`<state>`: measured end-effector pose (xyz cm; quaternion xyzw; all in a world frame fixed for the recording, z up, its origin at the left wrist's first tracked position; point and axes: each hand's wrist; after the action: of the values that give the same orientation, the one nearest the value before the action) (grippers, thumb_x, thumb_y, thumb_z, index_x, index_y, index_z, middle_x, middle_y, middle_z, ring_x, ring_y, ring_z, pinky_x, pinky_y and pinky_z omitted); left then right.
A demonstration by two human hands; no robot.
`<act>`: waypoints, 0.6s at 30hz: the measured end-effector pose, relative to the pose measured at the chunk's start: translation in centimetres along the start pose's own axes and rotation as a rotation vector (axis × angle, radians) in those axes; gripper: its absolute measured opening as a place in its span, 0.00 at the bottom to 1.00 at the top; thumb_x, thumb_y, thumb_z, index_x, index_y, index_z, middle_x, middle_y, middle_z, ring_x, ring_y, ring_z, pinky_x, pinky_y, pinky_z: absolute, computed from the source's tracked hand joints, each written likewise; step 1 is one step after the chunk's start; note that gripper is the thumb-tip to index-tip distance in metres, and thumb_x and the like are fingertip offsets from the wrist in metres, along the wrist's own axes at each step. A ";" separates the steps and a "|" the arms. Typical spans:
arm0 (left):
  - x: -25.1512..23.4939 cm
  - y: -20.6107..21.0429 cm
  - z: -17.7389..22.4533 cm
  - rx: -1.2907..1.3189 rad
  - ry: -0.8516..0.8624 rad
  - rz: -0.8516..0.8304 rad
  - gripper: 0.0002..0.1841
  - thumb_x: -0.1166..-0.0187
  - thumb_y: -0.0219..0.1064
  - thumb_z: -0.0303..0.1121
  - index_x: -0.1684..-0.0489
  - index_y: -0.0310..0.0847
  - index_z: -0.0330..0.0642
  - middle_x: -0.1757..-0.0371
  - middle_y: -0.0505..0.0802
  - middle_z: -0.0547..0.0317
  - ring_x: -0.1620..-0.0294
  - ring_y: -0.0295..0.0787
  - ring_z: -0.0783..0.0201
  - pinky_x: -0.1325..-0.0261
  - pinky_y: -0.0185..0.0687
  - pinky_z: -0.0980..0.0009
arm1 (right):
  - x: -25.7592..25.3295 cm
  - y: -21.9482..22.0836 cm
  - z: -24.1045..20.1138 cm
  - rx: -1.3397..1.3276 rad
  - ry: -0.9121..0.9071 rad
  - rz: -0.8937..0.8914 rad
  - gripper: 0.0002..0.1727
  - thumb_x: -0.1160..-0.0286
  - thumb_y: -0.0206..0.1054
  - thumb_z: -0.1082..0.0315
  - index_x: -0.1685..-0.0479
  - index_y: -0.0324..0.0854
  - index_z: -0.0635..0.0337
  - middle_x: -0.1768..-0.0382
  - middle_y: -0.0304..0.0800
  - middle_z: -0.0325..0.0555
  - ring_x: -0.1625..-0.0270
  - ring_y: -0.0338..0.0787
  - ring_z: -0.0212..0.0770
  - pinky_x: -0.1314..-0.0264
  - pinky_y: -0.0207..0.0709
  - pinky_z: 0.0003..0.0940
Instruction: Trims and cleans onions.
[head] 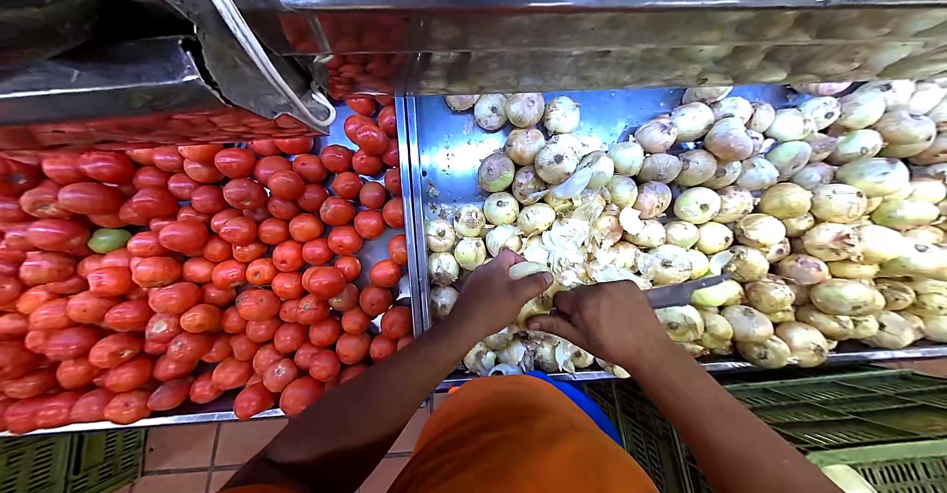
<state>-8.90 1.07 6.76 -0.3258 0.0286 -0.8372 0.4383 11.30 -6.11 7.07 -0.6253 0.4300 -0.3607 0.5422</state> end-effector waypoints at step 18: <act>-3.4 0.2 -0.6 0.711 -0.027 0.035 0.27 0.16 0.63 0.55 0.29 0.79 0.46 0.44 0.92 0.46 0.48 0.91 0.52 0.51 0.89 0.54 | -1.4 -1.5 1.1 -0.165 0.332 -0.147 0.42 0.36 0.56 0.16 0.75 0.83 0.49 0.82 0.80 0.39 0.76 0.86 0.44 0.74 0.78 0.51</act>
<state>-7.70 3.41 4.48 -0.1635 -0.2648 -0.7828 0.5388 11.96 -4.38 8.37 -0.6292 0.4948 -0.4611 0.3830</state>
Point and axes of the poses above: each hand's wrist, its own x-axis away from the middle knuckle, its own y-axis out of the palm, z = x × y
